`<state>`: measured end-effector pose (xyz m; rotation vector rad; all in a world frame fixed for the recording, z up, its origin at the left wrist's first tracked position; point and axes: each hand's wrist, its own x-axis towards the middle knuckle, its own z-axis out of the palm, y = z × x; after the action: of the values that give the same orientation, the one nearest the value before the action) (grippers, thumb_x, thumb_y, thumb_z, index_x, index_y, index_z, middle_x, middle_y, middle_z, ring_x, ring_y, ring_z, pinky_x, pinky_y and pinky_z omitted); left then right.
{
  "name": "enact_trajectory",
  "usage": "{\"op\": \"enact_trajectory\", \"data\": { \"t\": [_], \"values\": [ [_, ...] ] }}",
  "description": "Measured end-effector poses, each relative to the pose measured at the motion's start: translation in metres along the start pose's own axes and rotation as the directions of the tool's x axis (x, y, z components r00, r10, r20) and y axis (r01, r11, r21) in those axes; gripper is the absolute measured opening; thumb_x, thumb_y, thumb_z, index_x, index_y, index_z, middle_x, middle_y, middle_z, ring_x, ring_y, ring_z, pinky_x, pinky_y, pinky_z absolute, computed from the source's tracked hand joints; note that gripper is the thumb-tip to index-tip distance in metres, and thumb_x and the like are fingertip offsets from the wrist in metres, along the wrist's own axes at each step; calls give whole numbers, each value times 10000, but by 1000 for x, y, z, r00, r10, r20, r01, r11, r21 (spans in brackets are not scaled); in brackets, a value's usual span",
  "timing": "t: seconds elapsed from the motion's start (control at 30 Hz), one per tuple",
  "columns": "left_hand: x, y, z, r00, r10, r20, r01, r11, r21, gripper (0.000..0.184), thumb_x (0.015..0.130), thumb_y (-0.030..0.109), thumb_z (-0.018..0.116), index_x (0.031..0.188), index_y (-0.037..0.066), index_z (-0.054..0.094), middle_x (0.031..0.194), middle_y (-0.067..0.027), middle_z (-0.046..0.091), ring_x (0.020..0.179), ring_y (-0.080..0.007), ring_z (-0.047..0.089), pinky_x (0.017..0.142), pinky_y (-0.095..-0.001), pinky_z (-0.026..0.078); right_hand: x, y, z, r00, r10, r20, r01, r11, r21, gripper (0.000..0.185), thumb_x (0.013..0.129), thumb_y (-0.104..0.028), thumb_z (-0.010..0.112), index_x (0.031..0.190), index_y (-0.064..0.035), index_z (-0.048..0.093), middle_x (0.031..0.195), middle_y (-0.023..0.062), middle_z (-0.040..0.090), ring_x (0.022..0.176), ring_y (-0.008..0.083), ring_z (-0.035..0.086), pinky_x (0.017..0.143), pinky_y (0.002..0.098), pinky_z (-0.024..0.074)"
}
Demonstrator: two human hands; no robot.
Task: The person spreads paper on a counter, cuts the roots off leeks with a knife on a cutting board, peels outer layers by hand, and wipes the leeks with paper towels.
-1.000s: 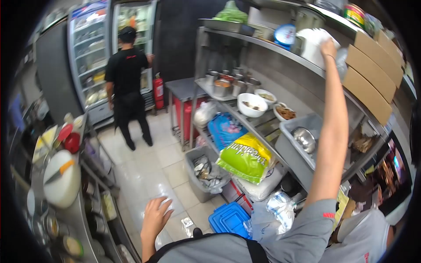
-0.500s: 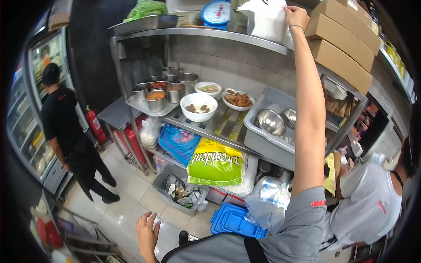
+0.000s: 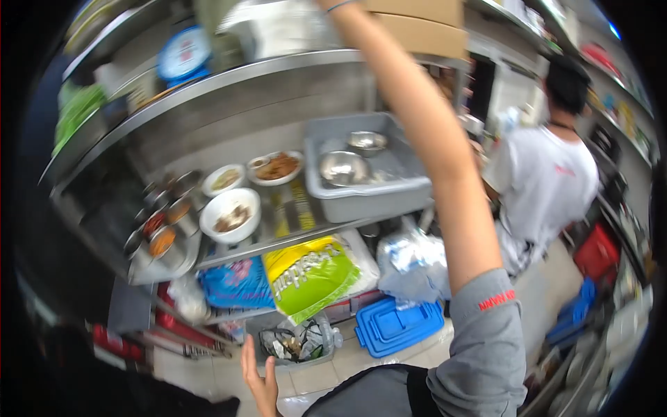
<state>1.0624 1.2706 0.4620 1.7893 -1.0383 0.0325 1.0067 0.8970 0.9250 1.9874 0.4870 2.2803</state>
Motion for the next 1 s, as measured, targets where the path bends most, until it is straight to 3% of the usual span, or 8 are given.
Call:
{"op": "enact_trajectory", "data": {
  "t": [0.17, 0.37, 0.43, 0.53, 0.63, 0.8, 0.87, 1.0],
  "values": [
    [70, 48, 51, 981, 176, -80, -189, 788, -587, 510, 929, 213, 421, 1345, -58, 305, 1346, -210, 391, 1257, -283, 377, 1059, -406, 261, -118, -146, -70, 871, -370, 324, 428, 895, -126, 153, 651, -142, 581, 773, -60, 542, 811, 102, 563, 799, 274, 554, 702, 402, 464],
    [31, 112, 193, 832, 337, 441, 291, 412, -864, 572, 953, 353, 358, 1414, 75, 168, 1418, -140, 274, 1283, -267, 328, 1079, -401, 260, -274, -275, -239, 676, 347, 650, -416, 908, -53, 271, 816, -199, 579, 1006, -7, 560, 1327, 205, 409, 1250, 382, 375, 1004, 470, 347],
    [-4, 184, 227, 694, 483, 533, 511, 190, -838, 573, 939, 296, 401, 1407, 54, 176, 1426, -145, 256, 1289, -260, 314, 1065, -382, 275, -273, -292, -310, 538, 684, 493, -757, 649, -76, 426, 849, -215, 561, 1217, -10, 498, 1373, 197, 357, 1283, 364, 327, 1044, 433, 288],
    [-73, 183, 322, 613, 392, 686, 671, 201, -714, 587, 946, 327, 378, 1416, 56, 154, 1420, -126, 271, 1303, -267, 284, 1081, -378, 237, -261, -317, -412, 466, 873, 145, -665, 454, -593, 507, 862, -147, 537, 1331, -18, 395, 1409, 190, 312, 1297, 335, 314, 1064, 384, 239],
    [-136, 258, 379, 356, 731, 582, 100, 589, -802, 533, 908, 262, 456, 1342, -5, 299, 1387, -209, 286, 1283, -348, 292, 1069, -430, 218, -274, -340, -501, 331, 939, -95, -885, 273, -377, 509, 877, -81, 486, 1358, 0, 343, 1450, 162, 254, 1305, 264, 310, 1066, 327, 211],
    [-191, 383, 429, -66, 868, 492, -449, 414, -791, 444, 836, 322, 573, 1197, 66, 535, 1404, -237, 241, 1319, -420, 174, 1035, -521, 203, -291, -370, -649, 107, 772, -627, -993, 56, -101, 392, 952, -141, 374, 1300, 35, 417, 1329, 133, 448, 1215, 193, 412, 1035, 297, 272],
    [-205, 412, 446, -107, 871, 479, -428, 395, -813, 562, 828, 350, 588, 1297, 72, 450, 1434, -210, 212, 1336, -398, 165, 1055, -494, 184, -285, -377, -697, 142, 695, -705, -989, 121, -80, 391, 946, -138, 368, 1286, 49, 424, 1307, 144, 459, 1190, 202, 437, 1012, 302, 303],
    [-227, 441, 517, 121, 692, 712, 375, 632, -678, 876, 769, 219, 672, 1422, 31, 120, 1471, -176, 131, 1349, -331, 177, 1070, -452, 187, -306, -400, -769, 87, 706, -703, -988, 149, 28, 397, 937, -180, 412, 1234, 80, 455, 1185, 148, 544, 1060, 186, 545, 894, 300, 433]
  ]
}}
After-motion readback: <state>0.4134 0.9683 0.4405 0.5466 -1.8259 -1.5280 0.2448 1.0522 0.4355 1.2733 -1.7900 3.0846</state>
